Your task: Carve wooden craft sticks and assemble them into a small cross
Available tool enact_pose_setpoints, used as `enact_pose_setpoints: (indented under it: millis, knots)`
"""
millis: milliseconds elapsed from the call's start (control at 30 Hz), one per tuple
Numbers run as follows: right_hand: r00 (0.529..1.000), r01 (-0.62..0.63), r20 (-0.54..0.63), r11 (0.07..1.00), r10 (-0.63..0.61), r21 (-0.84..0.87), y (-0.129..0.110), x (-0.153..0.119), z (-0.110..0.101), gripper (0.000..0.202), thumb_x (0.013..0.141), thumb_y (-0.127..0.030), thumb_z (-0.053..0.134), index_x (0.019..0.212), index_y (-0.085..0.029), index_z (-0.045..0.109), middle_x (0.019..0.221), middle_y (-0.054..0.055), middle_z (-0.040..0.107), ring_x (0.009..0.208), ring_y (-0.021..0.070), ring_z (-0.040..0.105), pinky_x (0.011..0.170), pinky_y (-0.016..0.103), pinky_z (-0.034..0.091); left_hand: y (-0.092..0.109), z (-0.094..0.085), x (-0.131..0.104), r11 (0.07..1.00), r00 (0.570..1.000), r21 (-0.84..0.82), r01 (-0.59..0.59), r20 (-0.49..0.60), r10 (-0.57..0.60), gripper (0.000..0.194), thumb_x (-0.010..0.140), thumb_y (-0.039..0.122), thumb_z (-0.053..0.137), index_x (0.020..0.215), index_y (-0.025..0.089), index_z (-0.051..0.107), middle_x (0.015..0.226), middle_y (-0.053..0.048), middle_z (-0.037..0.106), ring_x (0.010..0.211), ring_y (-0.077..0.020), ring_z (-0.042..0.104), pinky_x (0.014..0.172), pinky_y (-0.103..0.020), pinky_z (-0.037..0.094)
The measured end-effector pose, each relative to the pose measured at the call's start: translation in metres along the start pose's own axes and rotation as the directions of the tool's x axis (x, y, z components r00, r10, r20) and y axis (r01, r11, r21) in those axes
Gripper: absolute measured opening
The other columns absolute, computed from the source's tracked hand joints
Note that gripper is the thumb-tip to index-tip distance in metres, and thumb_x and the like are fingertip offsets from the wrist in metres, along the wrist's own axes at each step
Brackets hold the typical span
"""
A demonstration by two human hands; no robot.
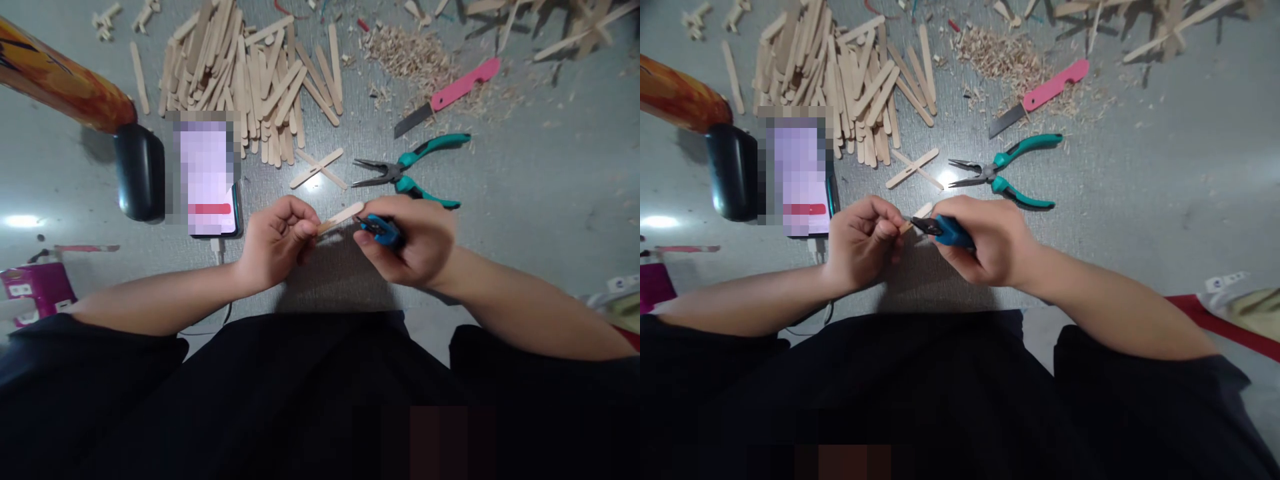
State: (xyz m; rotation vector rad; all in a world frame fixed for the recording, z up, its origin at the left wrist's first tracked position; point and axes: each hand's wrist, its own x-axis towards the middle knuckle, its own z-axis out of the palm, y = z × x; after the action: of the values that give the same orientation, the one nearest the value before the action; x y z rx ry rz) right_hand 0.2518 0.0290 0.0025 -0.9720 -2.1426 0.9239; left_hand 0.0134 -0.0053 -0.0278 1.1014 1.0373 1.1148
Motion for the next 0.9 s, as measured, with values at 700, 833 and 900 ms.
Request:
enact_pose_setpoints:
  millis: [700, 833, 900]
  knots:
    - [0.969, 0.090, 0.246, 0.901, 0.019, -0.425, 0.015, 0.005, -0.004, 0.029, 0.093, -0.023, 0.055, 0.119, -0.020, 0.069, 0.110, 0.013, 0.080, 0.090, 0.0301, 0.074, 0.067, 0.038, 0.044, 0.003, -0.001, -0.003, 0.998, 0.997, -0.033, 0.056, 0.059, -0.054, 0.034, 0.096, 0.049, 0.089, 0.087, 0.019, 0.074, 0.070, -0.002, 0.074, 0.051, -0.0119, 0.067, 0.047, -0.023, 0.059]
    - [0.972, 0.076, 0.231, 0.897, 0.030, -0.436, 0.016, 0.003, -0.003, 0.026, 0.092, -0.023, 0.056, 0.114, -0.020, 0.069, 0.106, 0.013, 0.079, 0.090, 0.0305, 0.074, 0.068, 0.038, 0.046, 0.002, -0.001, -0.004, 0.994, 0.994, -0.067, 0.081, 0.074, -0.076, 0.033, 0.096, 0.049, 0.089, 0.090, 0.019, 0.075, 0.072, -0.003, 0.075, 0.053, -0.0124, 0.069, 0.048, -0.024, 0.061]
    - [0.972, 0.074, 0.231, 0.894, 0.033, -0.441, 0.016, 0.004, -0.002, 0.026, 0.089, -0.023, 0.056, 0.112, -0.019, 0.069, 0.105, 0.014, 0.079, 0.088, 0.0309, 0.074, 0.068, 0.039, 0.046, 0.002, 0.000, -0.004, 0.993, 0.994, -0.086, 0.081, 0.076, -0.074, 0.033, 0.095, 0.048, 0.090, 0.092, 0.019, 0.075, 0.072, -0.002, 0.075, 0.054, -0.0120, 0.069, 0.049, -0.023, 0.062]
